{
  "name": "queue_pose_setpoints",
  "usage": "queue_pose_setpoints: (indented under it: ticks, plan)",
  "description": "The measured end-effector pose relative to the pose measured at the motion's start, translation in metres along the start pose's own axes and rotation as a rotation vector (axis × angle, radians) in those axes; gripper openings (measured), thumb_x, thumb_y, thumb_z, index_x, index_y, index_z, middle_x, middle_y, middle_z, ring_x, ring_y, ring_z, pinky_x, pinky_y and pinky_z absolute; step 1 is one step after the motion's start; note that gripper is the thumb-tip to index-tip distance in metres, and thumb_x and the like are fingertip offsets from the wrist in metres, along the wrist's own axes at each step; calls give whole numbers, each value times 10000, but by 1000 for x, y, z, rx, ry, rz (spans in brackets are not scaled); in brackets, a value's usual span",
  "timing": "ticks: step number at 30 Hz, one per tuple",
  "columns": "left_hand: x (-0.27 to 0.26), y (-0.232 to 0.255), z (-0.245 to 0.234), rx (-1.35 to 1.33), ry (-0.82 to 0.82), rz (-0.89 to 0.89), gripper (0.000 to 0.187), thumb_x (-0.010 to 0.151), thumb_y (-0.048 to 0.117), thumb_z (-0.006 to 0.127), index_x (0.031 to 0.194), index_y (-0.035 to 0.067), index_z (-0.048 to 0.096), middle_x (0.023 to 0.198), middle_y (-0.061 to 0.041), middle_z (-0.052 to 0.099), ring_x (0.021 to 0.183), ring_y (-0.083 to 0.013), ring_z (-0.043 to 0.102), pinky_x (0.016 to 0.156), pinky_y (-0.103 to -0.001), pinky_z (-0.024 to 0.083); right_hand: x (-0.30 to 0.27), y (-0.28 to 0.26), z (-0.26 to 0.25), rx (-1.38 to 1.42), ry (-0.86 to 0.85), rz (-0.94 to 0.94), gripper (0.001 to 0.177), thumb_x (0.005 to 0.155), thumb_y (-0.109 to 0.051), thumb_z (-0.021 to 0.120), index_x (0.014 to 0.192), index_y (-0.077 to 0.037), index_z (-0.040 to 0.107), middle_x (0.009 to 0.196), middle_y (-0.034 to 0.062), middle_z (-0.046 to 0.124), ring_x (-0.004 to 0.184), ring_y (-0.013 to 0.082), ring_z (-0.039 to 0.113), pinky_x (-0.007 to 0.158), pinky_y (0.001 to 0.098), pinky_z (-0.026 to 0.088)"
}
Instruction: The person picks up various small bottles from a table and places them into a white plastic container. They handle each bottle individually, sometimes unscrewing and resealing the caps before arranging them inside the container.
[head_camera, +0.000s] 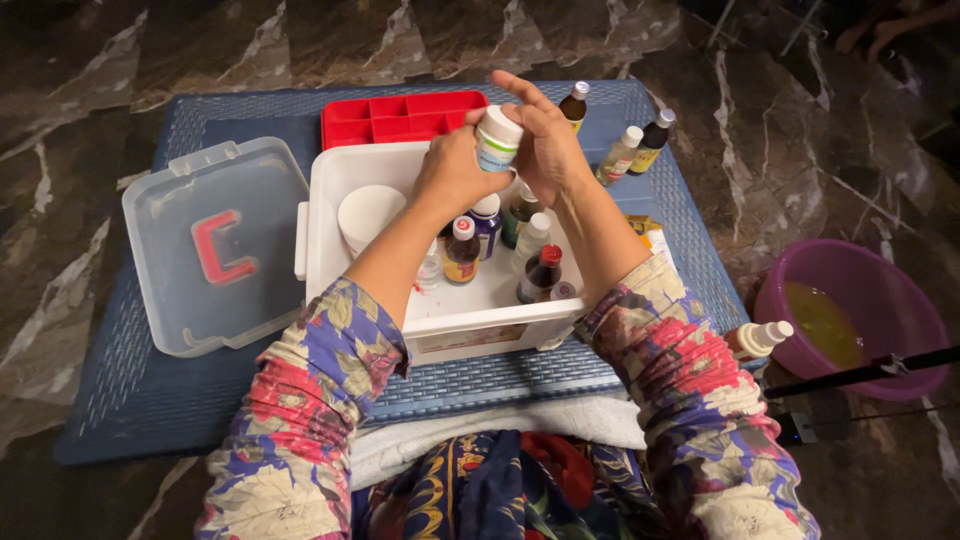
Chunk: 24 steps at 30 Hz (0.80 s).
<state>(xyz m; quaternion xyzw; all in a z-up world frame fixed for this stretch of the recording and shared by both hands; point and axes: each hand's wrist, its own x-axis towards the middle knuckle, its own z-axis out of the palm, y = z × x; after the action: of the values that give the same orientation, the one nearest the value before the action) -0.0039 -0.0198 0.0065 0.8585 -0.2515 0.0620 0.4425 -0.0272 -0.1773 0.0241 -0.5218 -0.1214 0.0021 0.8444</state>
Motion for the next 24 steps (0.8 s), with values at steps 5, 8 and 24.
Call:
queue_pose_setpoints:
  ticks: [5,8,24]
  plan:
    - [1,-1,1,35,-45,-11,501,627,307,855,1032,50,711,947,-168,762,935,-323,741,830,-418,572,4,4,-8,-33,55,0,426,1042,-112,457,1462,-47,448,1062,188,745,961,262,731,916,431,601]
    - [4,-4,3,12,-57,-37,497,617,301,851,1028,55,718,950,-163,768,939,-310,749,838,-404,577,4,8,-6,-104,42,-70,390,1060,-148,458,1431,-34,498,1077,173,746,976,247,728,920,407,597]
    - [-2,10,-12,-527,-311,-95,378,690,174,774,1015,5,683,894,-85,736,742,-154,727,626,-302,612,-8,-2,16,-314,0,-232,330,933,-97,641,1224,53,681,1073,110,748,964,145,698,913,282,569]
